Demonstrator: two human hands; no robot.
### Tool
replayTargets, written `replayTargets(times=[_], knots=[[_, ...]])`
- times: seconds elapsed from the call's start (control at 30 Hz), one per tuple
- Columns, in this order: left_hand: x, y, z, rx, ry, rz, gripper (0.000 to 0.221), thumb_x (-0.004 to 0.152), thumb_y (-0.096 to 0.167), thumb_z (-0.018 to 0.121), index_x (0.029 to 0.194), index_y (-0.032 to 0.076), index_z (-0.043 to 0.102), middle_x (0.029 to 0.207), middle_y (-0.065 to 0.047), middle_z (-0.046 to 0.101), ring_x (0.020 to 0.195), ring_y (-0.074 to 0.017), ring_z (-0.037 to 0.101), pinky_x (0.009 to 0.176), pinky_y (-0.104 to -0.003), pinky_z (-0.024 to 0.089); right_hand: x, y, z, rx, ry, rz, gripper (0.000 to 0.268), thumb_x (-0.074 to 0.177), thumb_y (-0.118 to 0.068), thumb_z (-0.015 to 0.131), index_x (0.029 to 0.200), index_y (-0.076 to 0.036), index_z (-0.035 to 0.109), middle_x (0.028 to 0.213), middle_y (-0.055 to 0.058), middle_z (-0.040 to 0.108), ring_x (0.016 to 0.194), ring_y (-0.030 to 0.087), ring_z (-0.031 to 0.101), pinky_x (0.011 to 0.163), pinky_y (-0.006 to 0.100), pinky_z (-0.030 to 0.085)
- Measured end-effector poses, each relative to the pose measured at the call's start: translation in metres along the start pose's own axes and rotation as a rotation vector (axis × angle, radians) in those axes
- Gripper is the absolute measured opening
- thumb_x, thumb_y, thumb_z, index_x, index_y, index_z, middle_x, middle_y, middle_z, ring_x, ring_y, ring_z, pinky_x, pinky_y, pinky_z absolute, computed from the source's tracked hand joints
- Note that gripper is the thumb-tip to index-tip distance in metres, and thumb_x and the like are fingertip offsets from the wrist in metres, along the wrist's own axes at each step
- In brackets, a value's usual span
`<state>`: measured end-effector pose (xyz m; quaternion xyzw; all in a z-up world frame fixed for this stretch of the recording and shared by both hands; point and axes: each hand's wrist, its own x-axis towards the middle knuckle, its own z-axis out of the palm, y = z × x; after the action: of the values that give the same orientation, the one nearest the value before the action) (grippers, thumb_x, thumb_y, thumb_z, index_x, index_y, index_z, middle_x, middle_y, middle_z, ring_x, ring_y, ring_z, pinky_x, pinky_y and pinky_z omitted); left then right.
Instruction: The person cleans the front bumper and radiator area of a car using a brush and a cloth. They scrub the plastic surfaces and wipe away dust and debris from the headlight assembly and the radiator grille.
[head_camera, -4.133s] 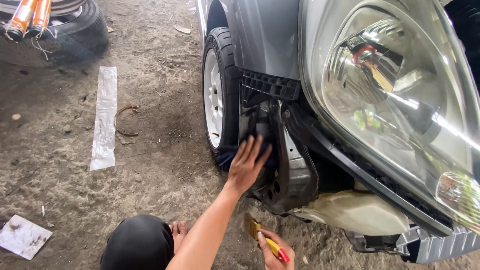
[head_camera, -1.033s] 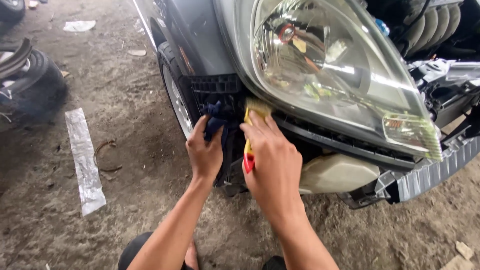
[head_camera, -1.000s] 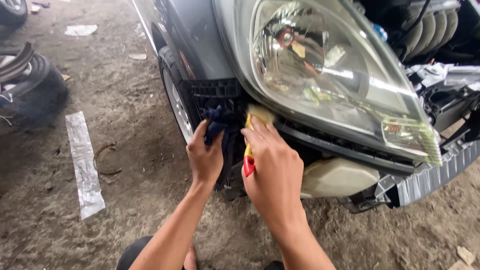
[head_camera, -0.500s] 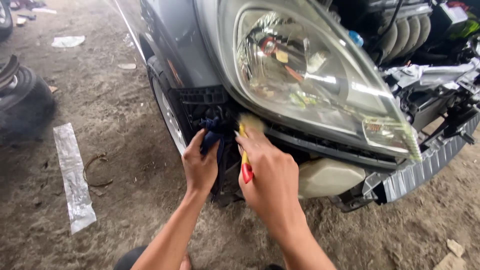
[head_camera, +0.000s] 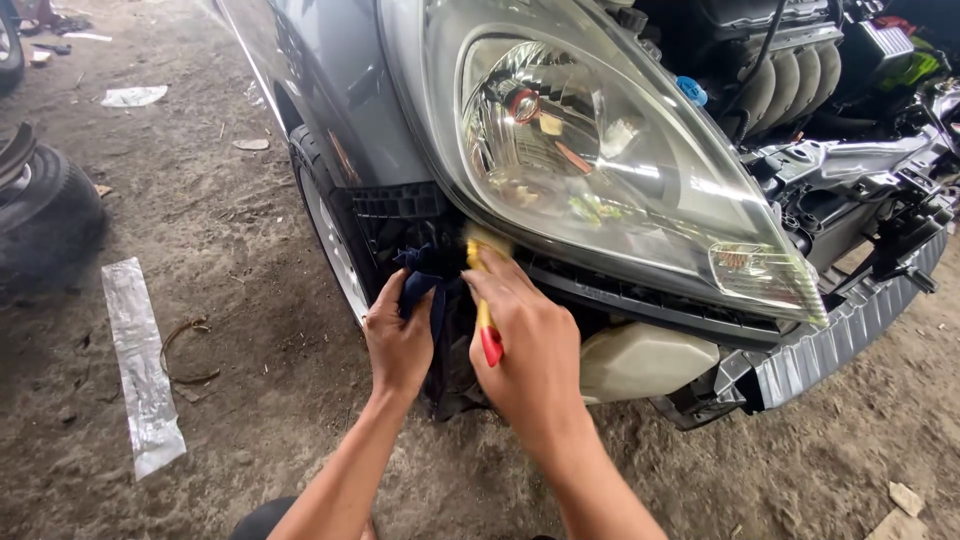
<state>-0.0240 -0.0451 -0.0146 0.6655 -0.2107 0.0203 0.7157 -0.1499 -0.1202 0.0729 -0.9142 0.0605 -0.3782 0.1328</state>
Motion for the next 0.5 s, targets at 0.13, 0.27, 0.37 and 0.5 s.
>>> replayTargets(times=[0.13, 0.27, 0.37, 0.5], knots=[[0.003, -0.016, 0.004, 0.027, 0.032, -0.029, 0.019, 0.095, 0.016, 0.066, 0.112, 0.014, 0.073, 0.089, 0.002, 0.074, 0.076, -0.0081, 0.063, 0.061, -0.024, 0.051, -0.002, -0.009, -0.006, -0.171, 0.070, 0.267, 0.041, 0.074, -0.003, 0.059, 0.111, -0.009, 0.075, 0.099, 0.014, 0.078, 0.069, 0.042, 0.069, 0.054, 0.050, 0.051], [0.001, -0.027, 0.008, 0.025, 0.017, 0.039, 0.026, 0.097, 0.016, 0.065, 0.122, 0.013, 0.069, 0.105, -0.002, 0.074, 0.091, -0.0120, 0.067, 0.075, -0.026, 0.054, -0.016, 0.005, -0.004, -0.026, 0.069, 0.061, 0.054, 0.071, 0.001, 0.056, 0.122, -0.003, 0.072, 0.136, 0.019, 0.067, 0.126, 0.030, 0.065, 0.105, 0.038, 0.048], [0.005, -0.015, 0.010, 0.017, 0.012, 0.007, 0.022, 0.098, 0.020, 0.063, 0.118, 0.015, 0.071, 0.097, 0.001, 0.071, 0.086, -0.0106, 0.062, 0.070, -0.028, 0.049, -0.021, 0.000, -0.016, -0.044, 0.273, 0.215, 0.030, 0.086, -0.007, 0.063, 0.113, -0.007, 0.076, 0.124, 0.011, 0.074, 0.111, 0.022, 0.073, 0.086, 0.032, 0.058], [0.000, -0.018, 0.010, 0.025, -0.042, 0.019, 0.019, 0.101, 0.012, 0.059, 0.120, 0.014, 0.065, 0.098, 0.000, 0.068, 0.080, -0.0122, 0.060, 0.068, -0.027, 0.050, -0.045, 0.023, 0.002, 0.281, 0.279, 0.371, 0.024, 0.091, -0.003, 0.068, 0.115, 0.002, 0.073, 0.098, 0.016, 0.081, 0.047, 0.010, 0.069, 0.032, 0.017, 0.054]])
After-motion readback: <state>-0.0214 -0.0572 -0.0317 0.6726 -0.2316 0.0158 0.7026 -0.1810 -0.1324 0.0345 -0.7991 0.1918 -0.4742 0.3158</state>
